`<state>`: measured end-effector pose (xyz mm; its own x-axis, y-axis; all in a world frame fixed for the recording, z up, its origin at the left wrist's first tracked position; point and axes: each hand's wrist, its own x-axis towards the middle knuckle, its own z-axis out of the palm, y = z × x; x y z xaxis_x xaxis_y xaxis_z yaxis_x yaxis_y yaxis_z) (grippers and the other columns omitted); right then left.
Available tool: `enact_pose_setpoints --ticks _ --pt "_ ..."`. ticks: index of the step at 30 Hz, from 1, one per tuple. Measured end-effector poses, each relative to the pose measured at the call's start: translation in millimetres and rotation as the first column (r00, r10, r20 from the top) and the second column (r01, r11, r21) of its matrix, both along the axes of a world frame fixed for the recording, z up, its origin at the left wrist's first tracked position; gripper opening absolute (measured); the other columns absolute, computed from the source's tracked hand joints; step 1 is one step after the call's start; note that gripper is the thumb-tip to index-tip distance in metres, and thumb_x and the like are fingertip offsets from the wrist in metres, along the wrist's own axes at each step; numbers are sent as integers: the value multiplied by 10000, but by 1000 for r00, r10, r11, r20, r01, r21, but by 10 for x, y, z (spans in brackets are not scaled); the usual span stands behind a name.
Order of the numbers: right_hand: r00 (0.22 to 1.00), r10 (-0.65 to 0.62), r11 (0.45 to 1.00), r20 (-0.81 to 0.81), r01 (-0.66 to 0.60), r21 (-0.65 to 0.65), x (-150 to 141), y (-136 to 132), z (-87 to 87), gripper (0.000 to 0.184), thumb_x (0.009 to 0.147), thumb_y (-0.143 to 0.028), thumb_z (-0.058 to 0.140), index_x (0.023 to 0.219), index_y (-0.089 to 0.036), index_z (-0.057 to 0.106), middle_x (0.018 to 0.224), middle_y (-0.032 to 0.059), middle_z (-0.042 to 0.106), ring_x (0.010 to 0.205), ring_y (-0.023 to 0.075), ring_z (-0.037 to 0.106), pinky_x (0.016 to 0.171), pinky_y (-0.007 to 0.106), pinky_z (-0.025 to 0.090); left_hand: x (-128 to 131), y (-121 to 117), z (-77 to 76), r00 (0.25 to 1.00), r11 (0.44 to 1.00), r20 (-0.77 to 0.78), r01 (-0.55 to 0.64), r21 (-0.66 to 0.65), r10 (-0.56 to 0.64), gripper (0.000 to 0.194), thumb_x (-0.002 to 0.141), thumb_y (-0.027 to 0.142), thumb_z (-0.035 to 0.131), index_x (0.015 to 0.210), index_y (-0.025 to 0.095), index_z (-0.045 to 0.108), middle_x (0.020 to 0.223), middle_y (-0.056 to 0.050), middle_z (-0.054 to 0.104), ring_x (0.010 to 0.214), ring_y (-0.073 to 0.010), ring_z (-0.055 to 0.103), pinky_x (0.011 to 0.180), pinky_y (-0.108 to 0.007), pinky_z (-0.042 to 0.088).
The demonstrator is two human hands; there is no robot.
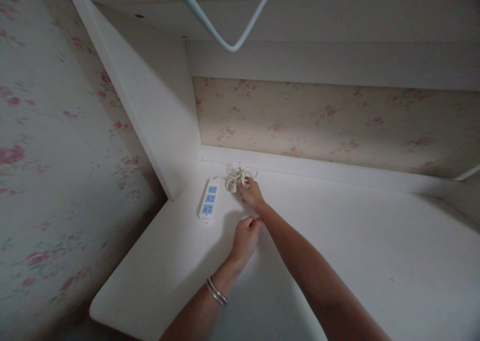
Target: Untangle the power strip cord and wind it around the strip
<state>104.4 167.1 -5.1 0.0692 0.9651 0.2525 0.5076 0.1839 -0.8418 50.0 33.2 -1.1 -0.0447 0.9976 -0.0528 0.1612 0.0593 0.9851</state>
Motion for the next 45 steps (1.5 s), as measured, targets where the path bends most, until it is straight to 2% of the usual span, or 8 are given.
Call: enact_pose_setpoints --ticks 7,15,19,24,28,32,36,45 --pt "998 -9 997 -54 5 -81 70 -81 -63 409 896 -513 379 779 -176 580 641 35 591 596 154 522 590 259 378 -43 39 -15 998 998 -49 -47 42 49 274 766 271 504 549 195 355 527 70 335 543 -95 324 519 -244 219" --pt "987 -5 992 -160 -14 -122 771 -899 -75 494 854 -596 396 899 -153 611 707 24 624 589 146 531 549 248 395 -104 -11 44 975 965 -171 -96 245 141 195 822 275 502 664 198 419 599 61 419 603 -114 424 607 -236 314" --pt "955 10 982 -295 -65 -178 1091 -1333 -77 487 820 -600 480 939 -145 603 724 38 633 592 147 538 524 244 397 -93 -35 -13 970 956 -233 -5 293 76 82 810 258 540 796 183 509 736 21 531 679 -131 493 662 -246 376" --pt "906 -113 981 -408 37 -189 1292 -1719 -93 423 802 -566 561 999 -201 480 633 -12 601 535 136 513 485 225 357 -26 -84 -100 938 912 -334 219 348 -98 223 837 230 538 1048 193 600 1006 -51 614 843 -161 569 745 -271 455" --pt "991 -129 991 -28 128 -44 1298 -1894 -40 355 805 -554 565 782 -215 463 560 -40 514 502 119 452 491 229 320 -5 -92 -109 914 874 -386 285 393 -125 284 898 258 482 1149 206 604 1094 -72 609 891 -163 589 818 -293 487" --pt "905 -104 991 413 56 125 1196 -1973 14 312 829 -511 542 861 -202 567 790 38 636 635 154 565 564 251 372 14 -94 -86 884 847 -444 345 403 -149 331 903 231 478 1219 223 580 1265 -78 561 1144 -201 526 962 -328 444" --pt "869 -142 987 473 91 129 1156 -1986 5 393 886 -462 461 1180 -207 525 923 71 683 679 178 639 561 259 418 64 -93 -73 879 837 -439 377 397 -187 382 889 164 475 1257 241 542 1262 -63 576 1149 -194 529 996 -342 424" --pt "873 -186 942 451 29 334 1168 -1902 -103 371 942 -236 342 1286 -190 472 1166 147 581 1068 242 555 836 384 512 108 -117 -88 854 848 -503 361 388 -134 310 927 229 424 1161 239 627 1057 -65 628 965 -189 589 883 -307 458"
